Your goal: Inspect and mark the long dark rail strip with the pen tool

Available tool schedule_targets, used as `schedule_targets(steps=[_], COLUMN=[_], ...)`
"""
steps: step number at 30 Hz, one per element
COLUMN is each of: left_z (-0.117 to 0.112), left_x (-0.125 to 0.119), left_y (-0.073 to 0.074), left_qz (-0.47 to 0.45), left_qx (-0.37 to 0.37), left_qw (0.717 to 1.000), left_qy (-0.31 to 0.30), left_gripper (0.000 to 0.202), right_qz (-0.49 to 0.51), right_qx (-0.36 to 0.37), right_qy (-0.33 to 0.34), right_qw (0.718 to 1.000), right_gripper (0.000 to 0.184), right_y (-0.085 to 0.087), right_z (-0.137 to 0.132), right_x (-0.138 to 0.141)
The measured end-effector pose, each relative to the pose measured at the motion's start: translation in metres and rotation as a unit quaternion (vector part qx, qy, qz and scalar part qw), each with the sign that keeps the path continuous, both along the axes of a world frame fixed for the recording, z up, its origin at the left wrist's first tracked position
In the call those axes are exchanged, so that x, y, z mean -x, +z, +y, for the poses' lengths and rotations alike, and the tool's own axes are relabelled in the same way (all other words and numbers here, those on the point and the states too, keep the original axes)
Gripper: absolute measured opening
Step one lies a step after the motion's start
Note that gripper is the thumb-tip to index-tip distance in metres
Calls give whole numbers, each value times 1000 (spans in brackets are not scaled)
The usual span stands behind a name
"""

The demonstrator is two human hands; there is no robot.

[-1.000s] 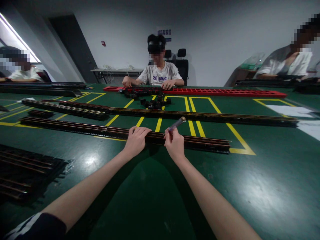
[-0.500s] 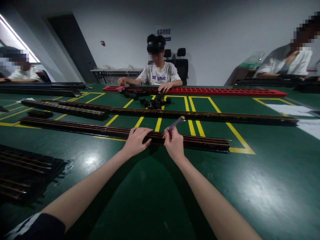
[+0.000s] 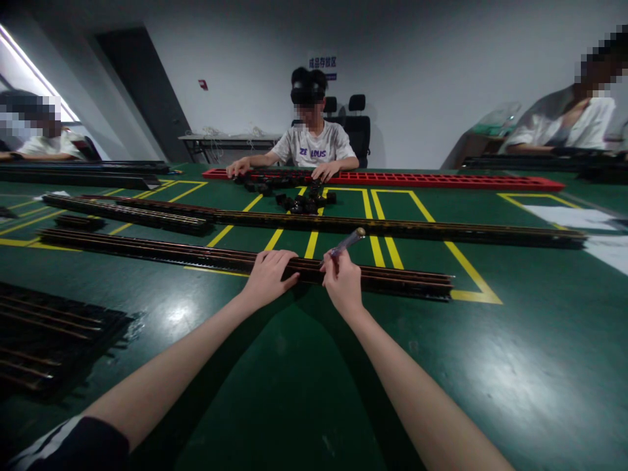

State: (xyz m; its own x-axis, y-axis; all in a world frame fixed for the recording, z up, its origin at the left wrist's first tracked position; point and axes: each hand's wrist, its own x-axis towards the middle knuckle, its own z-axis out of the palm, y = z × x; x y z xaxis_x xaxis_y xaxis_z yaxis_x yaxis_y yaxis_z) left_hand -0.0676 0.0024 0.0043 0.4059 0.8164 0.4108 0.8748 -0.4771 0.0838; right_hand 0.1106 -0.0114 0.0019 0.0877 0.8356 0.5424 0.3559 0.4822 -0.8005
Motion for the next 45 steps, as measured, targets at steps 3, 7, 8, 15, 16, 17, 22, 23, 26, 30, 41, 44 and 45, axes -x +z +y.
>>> schedule_targets(steps=[3,7,8,15,16,17,22,23,26,30,41,44,45], left_z=[0,0,0,-1,-1,-1,-1,-1,-1,-1,-1,-2,-2], left_x=[-1,-1,-1,-1,-1,-1,-2,-2,-3,-4,-5,-5,-5], left_y=[0,0,1,1,1,1,1,1,0,-2,-4,-3,-3], left_qz=[6,4,4,2,1,0,-3,-3,-7,-7,-8,-10,-10], left_qx=[-3,2,3,4,2,1,0,0,-7,-23,-49,-44,-43], left_qw=[1000,1000,1000,1000,1000,1000,1000,1000,1000,1000,999,999,999], left_qy=[4,5,5,4,4,4,10,11,13,15,21,17,15], left_gripper=[33,33,33,33,33,33,32,32,31,29,28,29,30], right_qz=[3,1,1,3,2,1,-3,-5,-9,-6,1,-1,-2], right_qx=[1,3,4,6,7,6,8,9,10,11,3,2,2], right_qy=[-2,4,5,7,8,8,9,10,10,2,13,16,18], right_qw=[1000,1000,1000,1000,1000,1000,1000,1000,1000,1000,1000,1000,1000], right_gripper=[28,29,29,32,32,32,32,32,32,30,33,33,32], right_y=[0,2,2,3,3,3,3,3,2,2,3,3,3], right_z=[0,-1,-1,-1,-1,-2,-2,-2,-2,-1,-2,-2,-2], right_x=[0,0,0,-1,-1,-1,-1,-1,-1,0,0,0,0])
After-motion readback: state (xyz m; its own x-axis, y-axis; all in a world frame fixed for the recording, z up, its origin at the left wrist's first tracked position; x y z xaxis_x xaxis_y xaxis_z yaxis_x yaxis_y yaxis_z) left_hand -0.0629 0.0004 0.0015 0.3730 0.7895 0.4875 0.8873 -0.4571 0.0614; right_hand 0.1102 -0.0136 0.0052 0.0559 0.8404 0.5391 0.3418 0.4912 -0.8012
